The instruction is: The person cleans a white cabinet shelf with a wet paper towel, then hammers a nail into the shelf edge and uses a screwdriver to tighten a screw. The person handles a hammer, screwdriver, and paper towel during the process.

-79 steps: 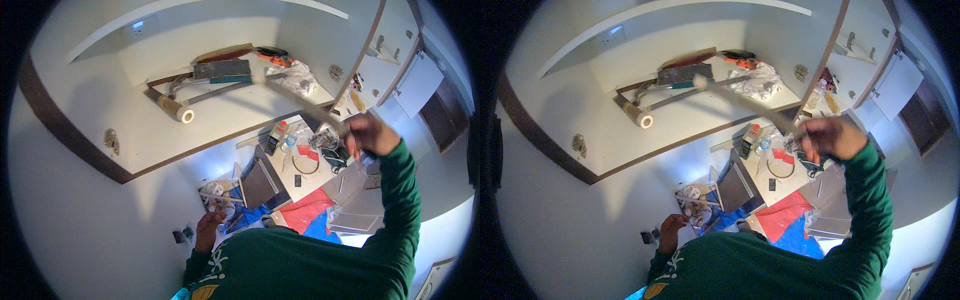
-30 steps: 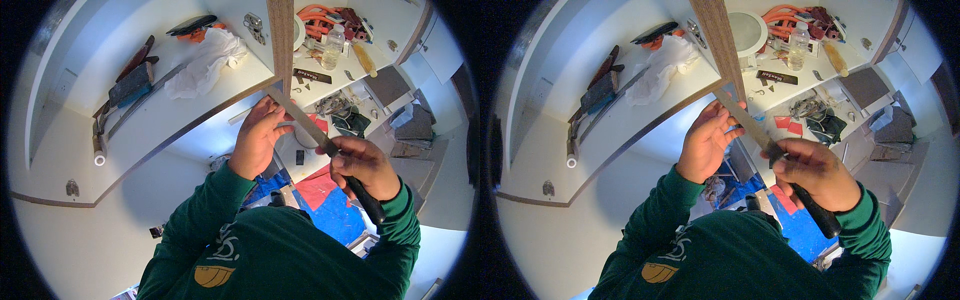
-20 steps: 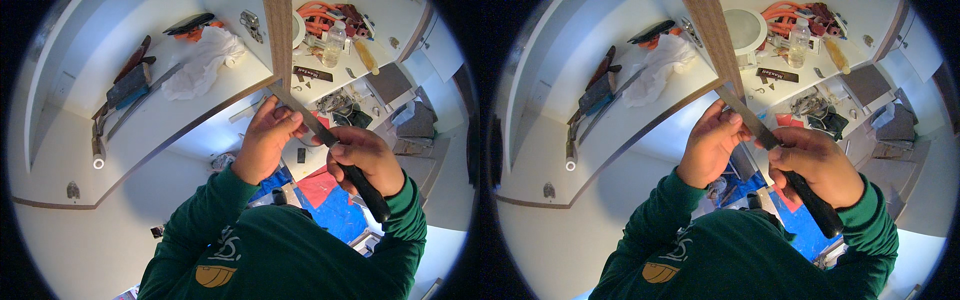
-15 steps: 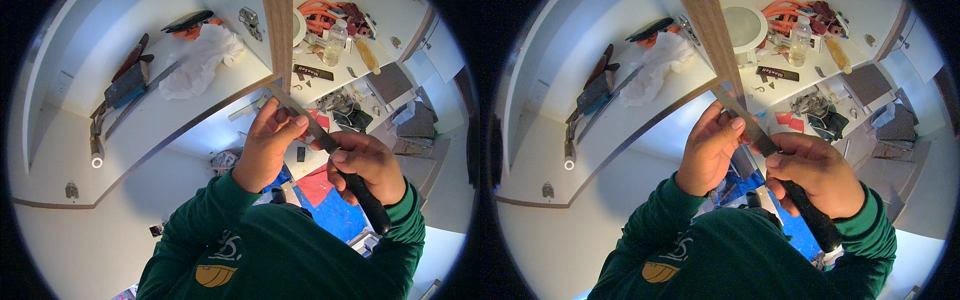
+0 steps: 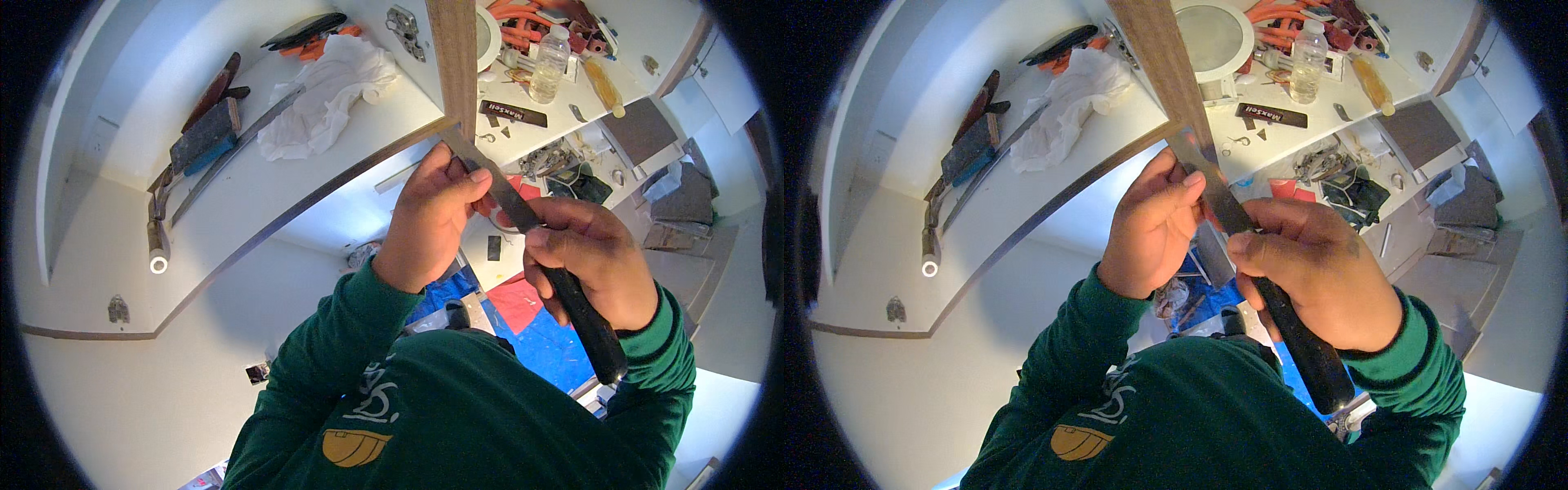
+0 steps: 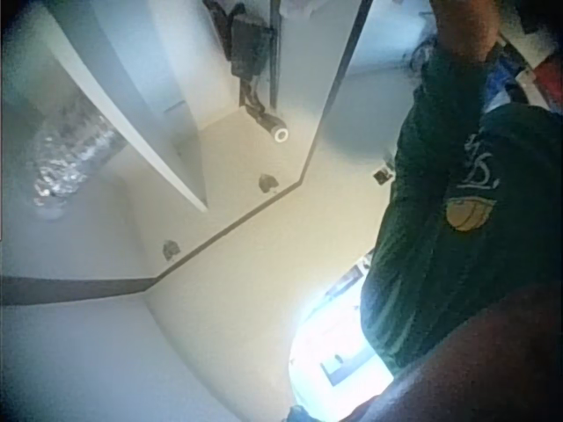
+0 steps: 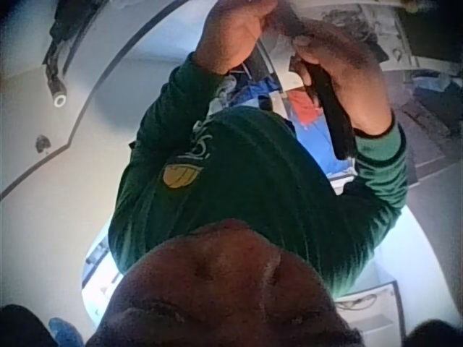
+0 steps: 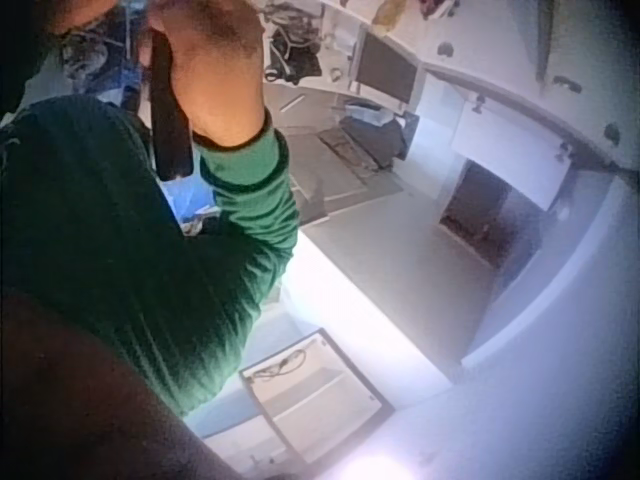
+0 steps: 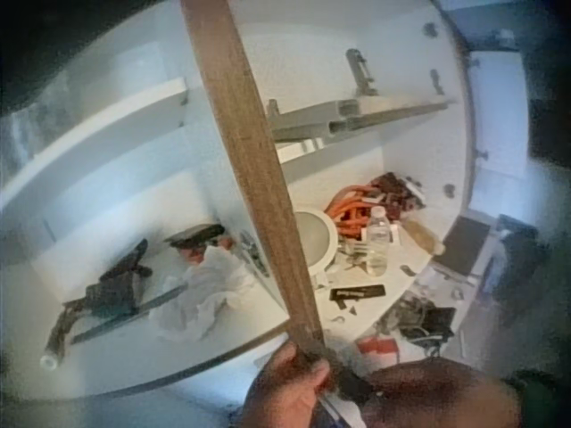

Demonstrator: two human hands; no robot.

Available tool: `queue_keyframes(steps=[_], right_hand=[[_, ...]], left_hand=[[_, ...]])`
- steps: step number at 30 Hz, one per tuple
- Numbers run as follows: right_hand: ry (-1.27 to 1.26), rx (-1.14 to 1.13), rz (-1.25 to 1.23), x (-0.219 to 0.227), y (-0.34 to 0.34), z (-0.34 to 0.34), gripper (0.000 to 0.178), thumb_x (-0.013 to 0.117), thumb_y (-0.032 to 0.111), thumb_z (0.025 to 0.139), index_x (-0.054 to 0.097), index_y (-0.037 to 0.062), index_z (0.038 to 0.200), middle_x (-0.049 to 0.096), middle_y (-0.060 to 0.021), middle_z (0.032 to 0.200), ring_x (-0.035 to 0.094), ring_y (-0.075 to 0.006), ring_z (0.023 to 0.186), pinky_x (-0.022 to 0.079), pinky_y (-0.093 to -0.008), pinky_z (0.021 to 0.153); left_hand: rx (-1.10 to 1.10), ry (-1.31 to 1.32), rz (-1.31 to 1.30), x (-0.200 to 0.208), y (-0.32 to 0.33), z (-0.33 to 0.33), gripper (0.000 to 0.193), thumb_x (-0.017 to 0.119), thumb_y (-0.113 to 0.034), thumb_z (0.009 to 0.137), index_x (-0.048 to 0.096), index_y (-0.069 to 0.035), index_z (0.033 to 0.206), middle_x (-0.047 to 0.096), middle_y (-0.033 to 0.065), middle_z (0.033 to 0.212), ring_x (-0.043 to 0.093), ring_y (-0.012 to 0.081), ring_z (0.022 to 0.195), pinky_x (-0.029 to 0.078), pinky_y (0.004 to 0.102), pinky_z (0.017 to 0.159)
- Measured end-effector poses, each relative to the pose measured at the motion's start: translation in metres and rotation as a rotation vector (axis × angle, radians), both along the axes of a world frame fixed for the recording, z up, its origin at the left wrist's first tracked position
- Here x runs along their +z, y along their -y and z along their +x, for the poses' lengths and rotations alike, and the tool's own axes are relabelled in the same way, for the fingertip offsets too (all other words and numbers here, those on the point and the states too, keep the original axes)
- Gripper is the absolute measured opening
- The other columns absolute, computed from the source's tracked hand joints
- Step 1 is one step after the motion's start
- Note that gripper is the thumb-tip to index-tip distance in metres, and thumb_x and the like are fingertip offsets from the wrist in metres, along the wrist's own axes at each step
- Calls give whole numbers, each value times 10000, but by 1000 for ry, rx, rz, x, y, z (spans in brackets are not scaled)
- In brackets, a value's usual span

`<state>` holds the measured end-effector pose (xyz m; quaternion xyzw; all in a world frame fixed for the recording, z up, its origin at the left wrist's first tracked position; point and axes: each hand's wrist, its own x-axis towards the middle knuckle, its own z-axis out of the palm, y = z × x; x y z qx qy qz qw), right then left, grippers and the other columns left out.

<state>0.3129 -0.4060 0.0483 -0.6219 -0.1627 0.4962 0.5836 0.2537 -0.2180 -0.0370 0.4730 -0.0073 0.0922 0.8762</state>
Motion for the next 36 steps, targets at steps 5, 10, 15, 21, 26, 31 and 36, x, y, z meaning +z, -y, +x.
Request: queue_keyframes(steps=[5, 10, 15, 21, 26, 31, 36], right_hand=[[10, 13, 51, -5, 8, -3, 167, 566, 186, 923, 580, 20, 915, 556, -22, 625, 525, -100, 519, 395, -246, 465], [188, 27, 63, -6, 1, -2, 184, 570, 177, 915, 603, 7, 854, 568, -18, 639, 525, -91, 556, 390, -243, 492], [63, 39, 140, -12, -4, 7, 182, 590, 171, 904, 624, -3, 861, 585, -31, 679, 534, -82, 572, 396, -229, 508], [64, -103, 85, -10, 9, -4, 177, 599, 163, 890, 633, -10, 907, 578, -27, 682, 537, -79, 573, 403, -226, 515], [82, -18, 100, -10, 10, 5, 182, 611, 155, 874, 635, -17, 931, 581, -31, 688, 551, -84, 578, 414, -229, 522], [409, 7, 227, -23, 3, 10, 201, 600, 171, 880, 626, -25, 909, 579, -31, 665, 545, -85, 561, 415, -233, 525], [35, -48, 147, -15, 8, 4, 195, 602, 163, 885, 622, -30, 900, 583, -31, 663, 538, -89, 549, 412, -238, 520]], left_hand=[[44, -41, -6, 6, 12, -10, 374, 517, -122, 938, 458, -8, 1289, 601, 99, 1095, 574, 196, 1013, 437, 358, 897], [39, -54, 20, -1, 2, 0, 336, 517, -131, 938, 498, -13, 1251, 607, 90, 1102, 567, 194, 1033, 415, 360, 938], [11, -39, 17, -2, -7, 4, 322, 528, -151, 943, 520, -10, 1232, 610, 78, 1099, 565, 176, 1003, 415, 356, 917], [91, -20, 41, 9, 21, -5, 311, 496, -125, 970, 505, 5, 1252, 609, 75, 1086, 568, 160, 961, 434, 314, 845], [107, -3, 20, 7, 22, -3, 323, 484, -114, 978, 486, 16, 1273, 606, 95, 1130, 573, 185, 1026, 431, 327, 905], [139, 24, -35, 6, 19, 8, 328, 478, -112, 978, 478, 28, 1274, 593, 115, 1187, 557, 214, 1125, 405, 359, 999], [98, -1, 9, 6, 21, -1, 327, 473, -111, 975, 480, 25, 1273, 595, 110, 1177, 560, 212, 1116, 407, 372, 995]])
